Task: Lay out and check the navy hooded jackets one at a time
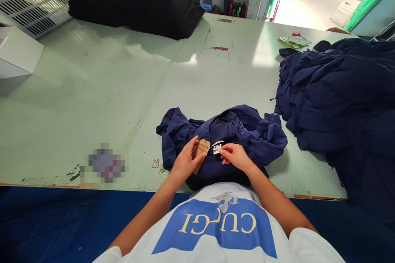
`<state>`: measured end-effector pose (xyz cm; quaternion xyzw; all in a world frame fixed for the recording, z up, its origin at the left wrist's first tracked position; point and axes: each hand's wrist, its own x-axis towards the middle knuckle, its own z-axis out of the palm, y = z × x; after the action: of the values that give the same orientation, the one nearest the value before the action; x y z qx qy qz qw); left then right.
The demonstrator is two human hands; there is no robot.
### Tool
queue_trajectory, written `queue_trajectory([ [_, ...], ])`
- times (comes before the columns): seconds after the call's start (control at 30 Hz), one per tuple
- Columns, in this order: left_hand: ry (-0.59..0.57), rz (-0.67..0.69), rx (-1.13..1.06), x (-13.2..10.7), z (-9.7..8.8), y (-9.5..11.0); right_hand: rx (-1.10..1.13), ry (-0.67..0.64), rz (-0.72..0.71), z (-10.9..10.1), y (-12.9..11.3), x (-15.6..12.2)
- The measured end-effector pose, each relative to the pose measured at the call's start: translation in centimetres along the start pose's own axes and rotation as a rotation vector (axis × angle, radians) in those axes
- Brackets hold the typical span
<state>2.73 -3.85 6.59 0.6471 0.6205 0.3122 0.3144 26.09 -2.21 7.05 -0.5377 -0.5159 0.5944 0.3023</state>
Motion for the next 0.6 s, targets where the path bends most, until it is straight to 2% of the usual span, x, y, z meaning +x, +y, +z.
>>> queue_trajectory([
  [0.1,-0.022,-0.198,-0.036,0.5,-1.7,-0.4,-0.445,0.352,-0.179,-2.6,-0.5,-0.6],
  [0.13,-0.060,-0.246,0.012,0.6,-2.4,-0.4,-0.565,0.438,-0.196,-3.5,-0.4,-0.9],
  [0.17,-0.133,-0.276,0.077,0.7,-2.9,-0.4,-0.664,0.463,-0.184,-4.4,-0.2,-1.1],
  [0.23,-0.337,-0.261,0.191,0.5,-3.8,-0.2,-0.810,0.340,-0.130,-6.0,0.6,-1.8],
  [0.3,-0.503,-0.135,0.185,0.3,-4.5,0.2,-0.914,0.135,-0.093,-7.0,1.7,-2.5],
  [0.33,-0.547,-0.059,0.131,0.1,-4.9,0.6,-0.958,0.069,-0.084,-7.3,2.1,-2.8],
  [0.4,-0.585,0.034,-0.042,0.0,-5.8,1.5,-1.028,0.074,-0.075,-7.7,2.8,-3.3],
  [0.5,-0.565,0.011,-0.320,0.5,-7.9,3.3,-1.072,0.211,-0.101,-7.8,2.8,-2.9],
  [0.6,-0.462,-0.009,-0.463,1.8,-10.3,4.6,-0.988,0.119,-0.163,-7.7,1.7,-1.9],
])
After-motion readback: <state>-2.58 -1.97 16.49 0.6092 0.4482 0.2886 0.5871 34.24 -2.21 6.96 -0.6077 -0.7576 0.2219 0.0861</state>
